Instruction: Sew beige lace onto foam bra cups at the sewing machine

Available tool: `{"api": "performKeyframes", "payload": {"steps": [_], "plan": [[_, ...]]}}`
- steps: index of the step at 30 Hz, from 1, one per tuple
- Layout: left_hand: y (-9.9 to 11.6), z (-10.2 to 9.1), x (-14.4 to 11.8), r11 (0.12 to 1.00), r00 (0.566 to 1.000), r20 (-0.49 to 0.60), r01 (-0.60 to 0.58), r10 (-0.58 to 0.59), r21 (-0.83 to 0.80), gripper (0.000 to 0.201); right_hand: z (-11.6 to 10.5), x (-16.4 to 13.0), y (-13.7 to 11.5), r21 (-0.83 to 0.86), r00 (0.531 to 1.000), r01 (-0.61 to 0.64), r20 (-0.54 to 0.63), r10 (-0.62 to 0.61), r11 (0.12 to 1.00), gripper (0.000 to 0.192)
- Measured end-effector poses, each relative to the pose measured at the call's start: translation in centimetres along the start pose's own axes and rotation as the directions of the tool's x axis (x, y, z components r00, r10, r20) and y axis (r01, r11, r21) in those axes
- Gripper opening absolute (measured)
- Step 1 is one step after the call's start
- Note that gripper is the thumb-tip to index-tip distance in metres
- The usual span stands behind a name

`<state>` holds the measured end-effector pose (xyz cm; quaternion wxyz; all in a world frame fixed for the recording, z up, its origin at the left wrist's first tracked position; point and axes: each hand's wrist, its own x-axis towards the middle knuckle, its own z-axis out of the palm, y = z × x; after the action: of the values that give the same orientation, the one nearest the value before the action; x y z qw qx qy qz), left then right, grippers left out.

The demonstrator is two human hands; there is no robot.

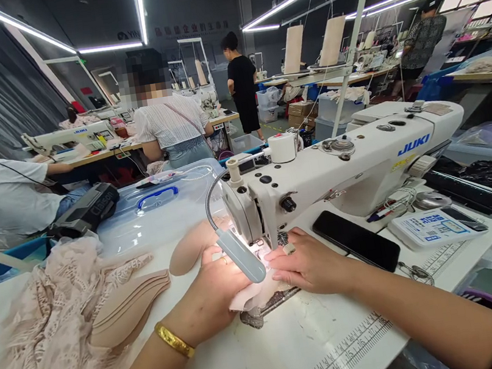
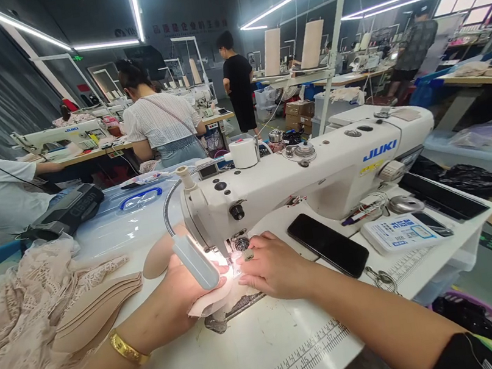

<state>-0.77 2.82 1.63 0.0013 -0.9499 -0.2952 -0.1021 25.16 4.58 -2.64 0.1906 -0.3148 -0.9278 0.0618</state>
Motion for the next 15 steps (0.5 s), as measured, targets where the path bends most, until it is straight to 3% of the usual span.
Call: {"api": "performKeyframes", "payload": {"steps": [4, 9, 15], "plan": [[-0.09, 0.08, -0.02, 0.997, 0.998, 0.034, 0.055, -0.054, -0.055, 0.026, 0.01, -0.06, 0.01, 0.011, 1.0, 0.015, -0.009, -0.015, 1.0, 0.031], [-0.02, -0.16, 0.02, 0.995, 0.998, 0.022, 0.065, -0.063, -0.076, 0.035, 0.01, 0.05, 0.06, 0.012, 1.0, 0.001, -0.014, -0.001, 1.0, 0.028], [-0.06, 0.19, 0.04, 0.997, 0.998, 0.006, 0.066, -0.066, -0.04, 0.025, 0.01, 0.16, 0.09, -0.002, 0.999, -0.037, 0.008, 0.038, 0.999, 0.027]]}}
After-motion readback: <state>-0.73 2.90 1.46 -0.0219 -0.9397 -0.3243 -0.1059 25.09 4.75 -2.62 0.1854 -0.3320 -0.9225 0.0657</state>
